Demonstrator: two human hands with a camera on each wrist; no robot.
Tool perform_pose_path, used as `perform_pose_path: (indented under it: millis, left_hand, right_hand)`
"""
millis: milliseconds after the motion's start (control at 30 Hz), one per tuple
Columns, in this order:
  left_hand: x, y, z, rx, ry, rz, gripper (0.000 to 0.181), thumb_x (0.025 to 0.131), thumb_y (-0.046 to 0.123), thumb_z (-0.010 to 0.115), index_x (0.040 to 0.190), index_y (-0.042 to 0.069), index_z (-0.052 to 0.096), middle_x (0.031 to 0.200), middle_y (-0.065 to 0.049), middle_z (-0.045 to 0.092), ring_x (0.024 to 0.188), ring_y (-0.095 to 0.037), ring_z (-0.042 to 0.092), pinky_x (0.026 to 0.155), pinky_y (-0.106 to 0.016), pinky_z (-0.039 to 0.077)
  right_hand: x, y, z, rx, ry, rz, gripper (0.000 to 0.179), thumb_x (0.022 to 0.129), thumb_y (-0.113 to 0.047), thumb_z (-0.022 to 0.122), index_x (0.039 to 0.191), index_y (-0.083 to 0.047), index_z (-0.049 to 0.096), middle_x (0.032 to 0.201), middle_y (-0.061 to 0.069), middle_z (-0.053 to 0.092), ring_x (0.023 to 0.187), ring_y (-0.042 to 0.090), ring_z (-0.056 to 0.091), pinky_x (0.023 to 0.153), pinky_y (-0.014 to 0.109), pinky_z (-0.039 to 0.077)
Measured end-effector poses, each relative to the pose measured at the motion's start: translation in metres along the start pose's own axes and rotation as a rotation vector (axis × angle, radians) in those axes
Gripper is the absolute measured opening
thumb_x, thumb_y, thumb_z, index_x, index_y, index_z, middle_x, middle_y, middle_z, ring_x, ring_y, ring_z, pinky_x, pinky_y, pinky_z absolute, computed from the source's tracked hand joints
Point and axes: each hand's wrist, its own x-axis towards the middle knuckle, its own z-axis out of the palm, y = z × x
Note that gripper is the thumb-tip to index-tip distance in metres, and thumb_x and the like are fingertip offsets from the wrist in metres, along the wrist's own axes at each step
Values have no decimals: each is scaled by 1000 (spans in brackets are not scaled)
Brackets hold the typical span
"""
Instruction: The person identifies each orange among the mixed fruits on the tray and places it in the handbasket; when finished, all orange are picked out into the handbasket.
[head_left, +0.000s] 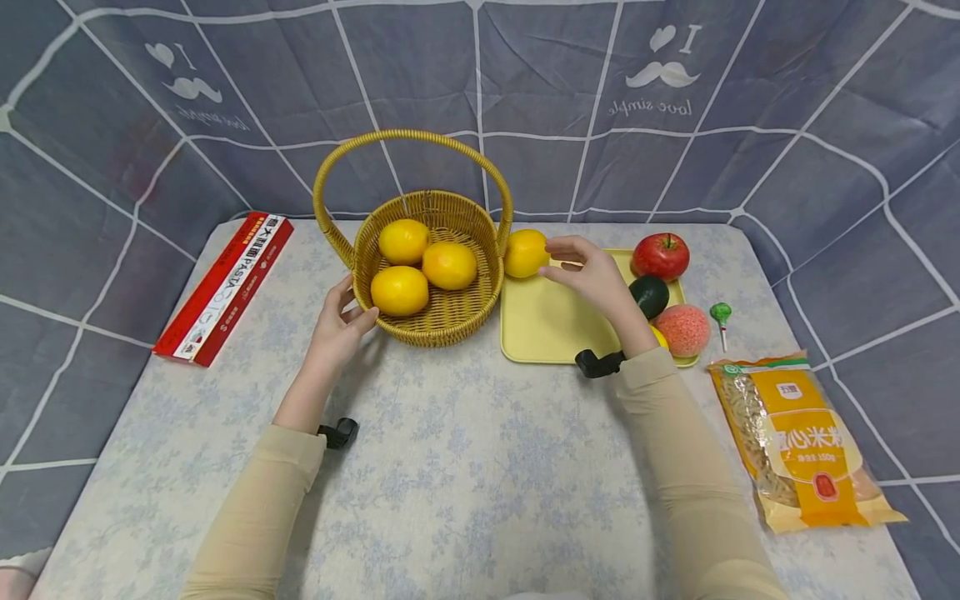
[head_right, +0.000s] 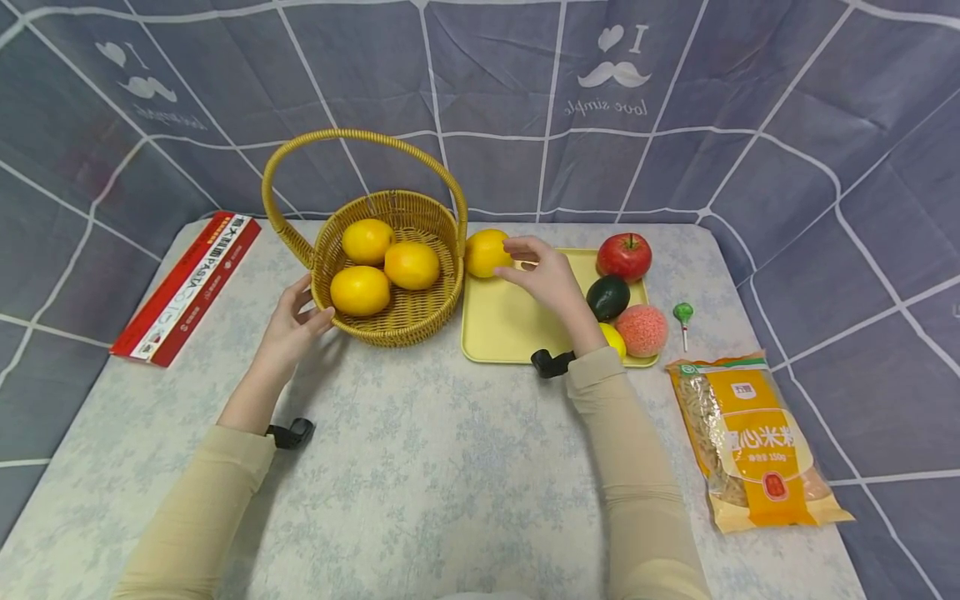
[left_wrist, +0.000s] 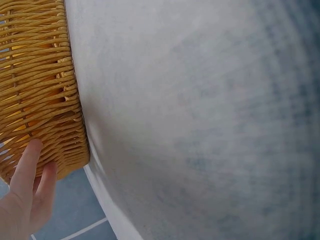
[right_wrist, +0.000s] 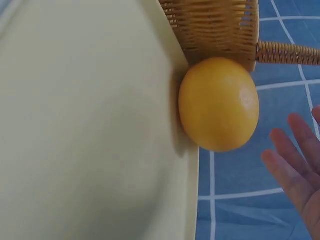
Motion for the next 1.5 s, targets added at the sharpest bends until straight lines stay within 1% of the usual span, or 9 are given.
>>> perform_pose_path:
  millis: [133,367,633,800,1000,1133,1367,1500]
  left_hand:
    - [-1,1,-1,-1,7,-3,80,101,17,54,160,27,2,165,-7,15,146,-27,32,116,-43,39]
    - [-2,2,-2,7,15,-2,79,101,17,54,160,25,3,165,-8,16,146,-28,33,116,-43,39]
    - [0,1,-2,4,27,-7,78,101,15,54,160,24,5,164,-8,18,145,-28,34,115,-43,40]
    - [-1,1,-2,-1,21,5,78,101,16,55,160,24,4,164,-8,18,145,-28,34,115,-43,40]
    - [-1,3,-1,2,20,3,79,101,16,55,160,24,4,164,-9,18,145,-29,34,115,-44,39]
    - [-1,3,-1,5,22,3,79,101,16,55,160,24,4,164,-9,18,145,-29,34,115,-44,39]
    - [-2,1,-3,-11,0,19,78,101,16,54,160,23,3,164,-10,18,145,-29,33,115,-44,40]
    - [-1,1,-4,2,-14,17,78,101,16,54,160,22,3,163,-11,19,146,-30,32,115,-45,39]
  right_hand:
    - [6,0,-3,-10,-9,18,52,90,-22,73,136,-4,56,138,15,57,130,32,52,114,43,41]
    - [20,1,-5,-70,-18,68,57,89,-26,74,139,-8,53,144,11,53,134,30,49,113,46,42]
    - [39,8,-3,-86,-49,91,64,88,-25,75,143,-8,49,148,11,48,137,33,45,114,47,40]
    - [48,11,-1,-86,-70,88,68,88,-22,75,146,-7,45,152,13,44,138,35,43,114,48,39]
    - [59,13,0,-145,-104,86,72,87,-22,75,149,-7,41,155,12,39,140,35,40,116,47,37]
    - [64,15,1,-159,-135,85,77,86,-21,76,151,-5,37,157,13,37,140,36,39,117,47,34]
    - [71,21,7,-128,-185,89,83,86,-20,76,154,-4,29,160,13,30,143,38,35,121,47,29]
    - [73,26,12,-145,-201,90,86,85,-22,76,155,-7,28,161,11,29,144,36,34,121,46,28]
